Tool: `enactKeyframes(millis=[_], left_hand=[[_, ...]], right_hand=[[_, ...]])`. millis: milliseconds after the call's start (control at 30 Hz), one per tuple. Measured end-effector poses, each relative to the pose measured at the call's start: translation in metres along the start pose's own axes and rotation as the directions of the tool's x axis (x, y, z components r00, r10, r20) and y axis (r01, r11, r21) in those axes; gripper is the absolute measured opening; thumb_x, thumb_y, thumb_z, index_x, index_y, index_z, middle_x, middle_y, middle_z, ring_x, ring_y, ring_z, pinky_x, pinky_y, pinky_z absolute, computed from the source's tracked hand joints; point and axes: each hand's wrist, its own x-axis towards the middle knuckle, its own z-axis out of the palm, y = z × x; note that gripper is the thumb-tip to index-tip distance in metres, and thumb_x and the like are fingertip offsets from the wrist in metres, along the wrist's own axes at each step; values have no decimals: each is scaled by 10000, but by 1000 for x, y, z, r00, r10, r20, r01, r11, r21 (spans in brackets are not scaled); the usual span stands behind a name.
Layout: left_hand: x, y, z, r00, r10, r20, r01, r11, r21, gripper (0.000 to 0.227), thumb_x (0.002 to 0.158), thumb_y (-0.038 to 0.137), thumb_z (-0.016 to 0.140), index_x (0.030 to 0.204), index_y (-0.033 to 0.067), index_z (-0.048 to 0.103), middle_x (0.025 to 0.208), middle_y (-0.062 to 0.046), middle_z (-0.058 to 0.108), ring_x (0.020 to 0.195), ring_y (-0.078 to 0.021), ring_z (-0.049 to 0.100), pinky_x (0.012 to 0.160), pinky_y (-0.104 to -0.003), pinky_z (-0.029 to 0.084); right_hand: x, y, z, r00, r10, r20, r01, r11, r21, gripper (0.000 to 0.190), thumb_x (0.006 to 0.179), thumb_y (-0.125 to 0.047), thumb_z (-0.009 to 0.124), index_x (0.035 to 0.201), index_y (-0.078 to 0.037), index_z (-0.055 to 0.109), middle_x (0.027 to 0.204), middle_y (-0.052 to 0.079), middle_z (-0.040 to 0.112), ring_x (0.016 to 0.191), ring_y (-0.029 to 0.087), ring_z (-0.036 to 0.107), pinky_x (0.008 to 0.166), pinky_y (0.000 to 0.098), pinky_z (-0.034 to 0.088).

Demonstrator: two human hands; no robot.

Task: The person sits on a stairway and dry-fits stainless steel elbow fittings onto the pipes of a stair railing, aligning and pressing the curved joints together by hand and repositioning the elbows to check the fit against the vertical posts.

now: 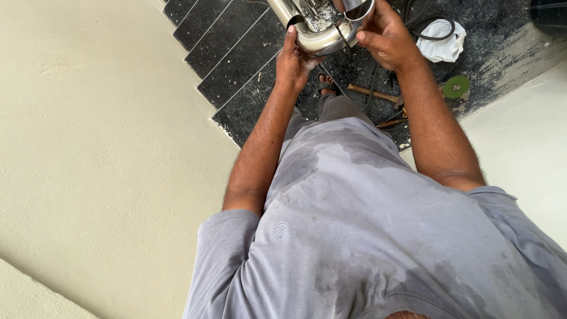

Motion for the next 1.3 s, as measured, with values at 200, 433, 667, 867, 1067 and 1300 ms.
enactKeyframes(millis=[200,433,667,867,1067,1300], left_hand=[[-3,2,1,1000,10,15,-10,1000,9,906,906,558,627,1403,-151,360,1203,-361,519,1145,-435,665,877,-592,668],[-6,1,-2,1000,13,15,-14,1000,20,883,903,544,626,1400,-137,363,1220,-333,500,1168,-414,648,876,-603,673],[-5,0,-4,1000,20,20,-20,1000,22,882,911,565,621,1406,-127,388,1221,-340,504,1146,-410,652,878,-609,664],[-3,-3,-4,1000,17,21,-18,1000,11,875,901,549,633,1399,-129,389,1207,-331,501,1155,-426,648,894,-631,658],[1,-7,-7,1000,19,24,-19,1000,-4,868,928,543,622,1389,-164,421,1204,-347,507,1151,-436,639,901,-650,643],[-1,-6,-2,1000,27,13,-27,1000,-14,848,914,538,609,1388,-131,395,1214,-340,506,1179,-446,638,918,-638,648]], right_hand=[[1,5,4,1000,-19,-16,18,1000,-25,667,1052,-179,785,1594,-63,414,1347,74,599,1236,154,607,1064,331,582],[0,12,9,996,-85,-7,85,995,-49,631,1086,-195,784,1586,-66,421,1388,80,601,1329,177,605,1192,370,551],[-11,-28,34,980,-115,-161,96,988,-121,713,995,-310,870,1539,-71,476,1407,104,631,1308,206,647,1196,399,582],[-1,-66,57,980,-199,-4,199,979,-45,694,961,-401,887,1455,-58,542,1296,82,669,1220,175,687,1091,350,615],[7,-86,66,961,-244,131,257,962,-91,558,1017,-387,836,1388,-53,587,1253,82,690,1173,159,712,1014,315,639],[0,-80,65,970,-237,58,240,970,-39,454,1031,-316,863,1321,-47,640,1192,88,716,1109,155,729,1010,320,635]])
